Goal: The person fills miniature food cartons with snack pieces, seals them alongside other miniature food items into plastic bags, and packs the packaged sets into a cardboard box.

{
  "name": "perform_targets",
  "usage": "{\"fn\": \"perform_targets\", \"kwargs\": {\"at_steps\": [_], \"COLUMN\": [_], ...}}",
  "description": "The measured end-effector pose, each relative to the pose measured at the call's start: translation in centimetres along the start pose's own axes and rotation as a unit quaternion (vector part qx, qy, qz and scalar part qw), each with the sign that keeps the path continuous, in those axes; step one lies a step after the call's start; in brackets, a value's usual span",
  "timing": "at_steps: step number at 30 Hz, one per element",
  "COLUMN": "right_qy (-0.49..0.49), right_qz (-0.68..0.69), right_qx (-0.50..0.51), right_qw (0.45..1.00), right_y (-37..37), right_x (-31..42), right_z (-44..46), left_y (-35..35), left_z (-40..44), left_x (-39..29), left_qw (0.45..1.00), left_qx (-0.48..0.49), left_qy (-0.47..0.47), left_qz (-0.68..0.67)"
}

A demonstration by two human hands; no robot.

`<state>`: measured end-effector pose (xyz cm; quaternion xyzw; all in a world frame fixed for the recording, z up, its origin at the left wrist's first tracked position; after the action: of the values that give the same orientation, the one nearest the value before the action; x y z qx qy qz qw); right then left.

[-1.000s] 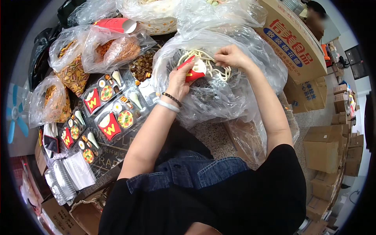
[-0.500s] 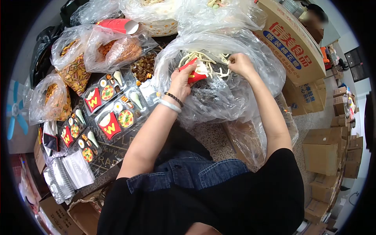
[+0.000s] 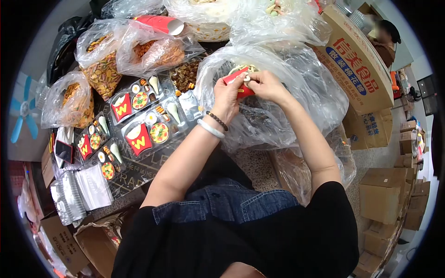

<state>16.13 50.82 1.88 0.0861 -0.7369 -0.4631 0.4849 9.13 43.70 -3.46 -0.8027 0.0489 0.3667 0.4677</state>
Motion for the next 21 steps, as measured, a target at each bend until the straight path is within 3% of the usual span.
{"fn": "perform_targets", "kwargs": {"at_steps": [2,3,5,7,9,12,14,16,19,21], "right_qy": [0.037,0.070,0.098,0.066,0.049,0.134,0.075,0.081,0.080,0.060], "right_qz": [0.069,0.135,0.073,0.114,0.169,0.103,0.201,0.184,0.251,0.298], "right_qx": [0.029,0.055,0.008,-0.109,-0.125,-0.167,0.069,0.111,-0.109,-0.070], "right_qw": [0.997,0.987,0.992,0.985,0.976,0.971,0.974,0.973,0.959,0.950], "right_y": [-0.5,-0.8,-1.0,0.3,0.0,0.5,-2.9,-2.3,2.4,1.9], "right_x": [0.8,1.7,2.8,2.0,1.9,3.7,3.2,4.5,4.0,3.9], "right_z": [0.0,0.0,-0.4,-0.3,-0.2,-0.3,1.0,0.5,0.2,-0.4], "left_y": [1.0,0.9,1.6,1.7,1.8,2.0,2.2,2.5,2.7,2.6], "left_z": [-0.8,-0.5,-0.1,-0.4,-0.4,-0.4,-0.4,-0.7,-1.2,-1.3], "left_x": [-0.6,-0.8,-0.8,-1.2,-1.9,-2.6,-2.9,-3.5,-4.2,-4.5], "left_qw": [0.998,0.999,0.999,0.999,0.999,0.996,0.999,1.000,0.999,0.997], "left_qx": [-0.059,-0.025,-0.035,-0.034,-0.030,-0.017,-0.006,-0.006,-0.026,-0.014], "left_qy": [0.018,0.023,0.009,0.001,-0.032,-0.061,-0.041,-0.018,0.023,0.039], "left_qz": [0.018,-0.009,-0.013,-0.006,0.027,0.059,0.026,-0.010,-0.034,-0.060]}}
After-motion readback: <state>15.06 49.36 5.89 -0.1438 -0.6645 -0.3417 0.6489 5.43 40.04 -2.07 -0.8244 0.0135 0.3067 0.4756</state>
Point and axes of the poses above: each hand's wrist, its own z-axis towards the middle knuckle, its own y-axis out of the back of the hand, x = y × z, the point moved 9 cm from there along z, towards the middle knuckle, and after that the axes turned 2 degrees about -x, right-handed, at the moved point
